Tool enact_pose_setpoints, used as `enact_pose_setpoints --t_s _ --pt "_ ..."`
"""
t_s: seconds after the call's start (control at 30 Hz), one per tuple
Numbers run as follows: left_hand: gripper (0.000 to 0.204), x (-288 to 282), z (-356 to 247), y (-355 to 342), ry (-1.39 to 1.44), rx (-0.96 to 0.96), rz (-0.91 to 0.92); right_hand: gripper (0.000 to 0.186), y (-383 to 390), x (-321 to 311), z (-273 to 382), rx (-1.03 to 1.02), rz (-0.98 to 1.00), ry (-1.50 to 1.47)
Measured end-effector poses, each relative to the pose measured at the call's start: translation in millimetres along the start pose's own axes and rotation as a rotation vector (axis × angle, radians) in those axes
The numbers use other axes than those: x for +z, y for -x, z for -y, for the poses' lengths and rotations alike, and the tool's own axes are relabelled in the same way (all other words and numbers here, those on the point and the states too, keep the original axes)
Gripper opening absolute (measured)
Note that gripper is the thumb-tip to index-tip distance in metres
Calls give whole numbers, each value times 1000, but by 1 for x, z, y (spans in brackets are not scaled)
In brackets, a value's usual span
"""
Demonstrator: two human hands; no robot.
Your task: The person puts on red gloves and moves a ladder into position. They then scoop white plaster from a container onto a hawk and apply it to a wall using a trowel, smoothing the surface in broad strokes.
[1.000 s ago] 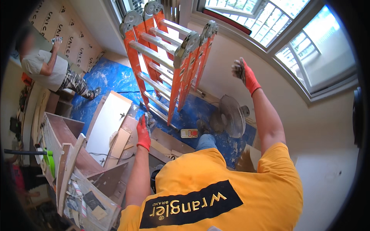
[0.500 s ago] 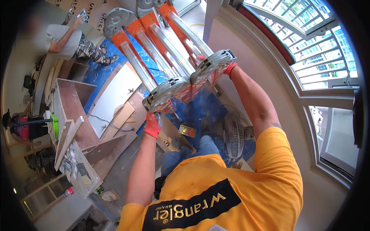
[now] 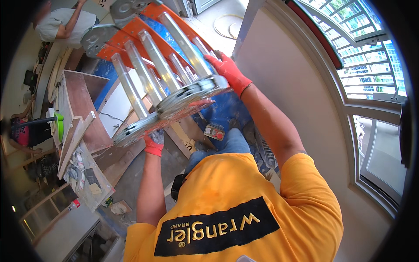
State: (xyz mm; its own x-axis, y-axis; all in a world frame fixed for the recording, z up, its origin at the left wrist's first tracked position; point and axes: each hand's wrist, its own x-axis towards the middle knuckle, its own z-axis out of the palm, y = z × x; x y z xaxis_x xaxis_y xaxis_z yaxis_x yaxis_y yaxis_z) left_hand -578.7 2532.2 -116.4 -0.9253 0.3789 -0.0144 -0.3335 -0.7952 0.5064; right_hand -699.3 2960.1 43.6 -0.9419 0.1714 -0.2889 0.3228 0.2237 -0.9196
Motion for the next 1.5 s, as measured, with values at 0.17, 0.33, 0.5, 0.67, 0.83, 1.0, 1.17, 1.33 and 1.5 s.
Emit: enact_pose_setpoints --t_s 0.17,0.33,0.5,0.67,0.83,1.0,1.17,1.33,1.5 --pt "66 34 -40 37 -303 83 -497 96 -7 86 -32 -46 -44 284" --pt "62 52 -53 78 -336 85 -799 82 -52 147 -94 22 318 -46" --pt "58 105 -68 90 -373 55 -1009 87 -47 179 -93 161 414 -103" --pt "54 141 -80 66 -375 9 -1083 83 -89 172 -72 235 611 -134" --pt "51 155 -103 37 -390 -37 -1036 37 -109 190 -58 408 613 -438" --pt "48 171 -115 3 -422 -83 -882 33 -112 193 -62 354 514 -454" --pt "51 229 -126 -20 -605 -74 -667 31 -153 162 -124 490 813 -638" --pt "54 218 -134 8 -1033 177 -532 35 -123 149 -56 452 743 -437" --pt "49 234 -130 12 -949 276 -374 36 -97 135 -11 325 758 -408"
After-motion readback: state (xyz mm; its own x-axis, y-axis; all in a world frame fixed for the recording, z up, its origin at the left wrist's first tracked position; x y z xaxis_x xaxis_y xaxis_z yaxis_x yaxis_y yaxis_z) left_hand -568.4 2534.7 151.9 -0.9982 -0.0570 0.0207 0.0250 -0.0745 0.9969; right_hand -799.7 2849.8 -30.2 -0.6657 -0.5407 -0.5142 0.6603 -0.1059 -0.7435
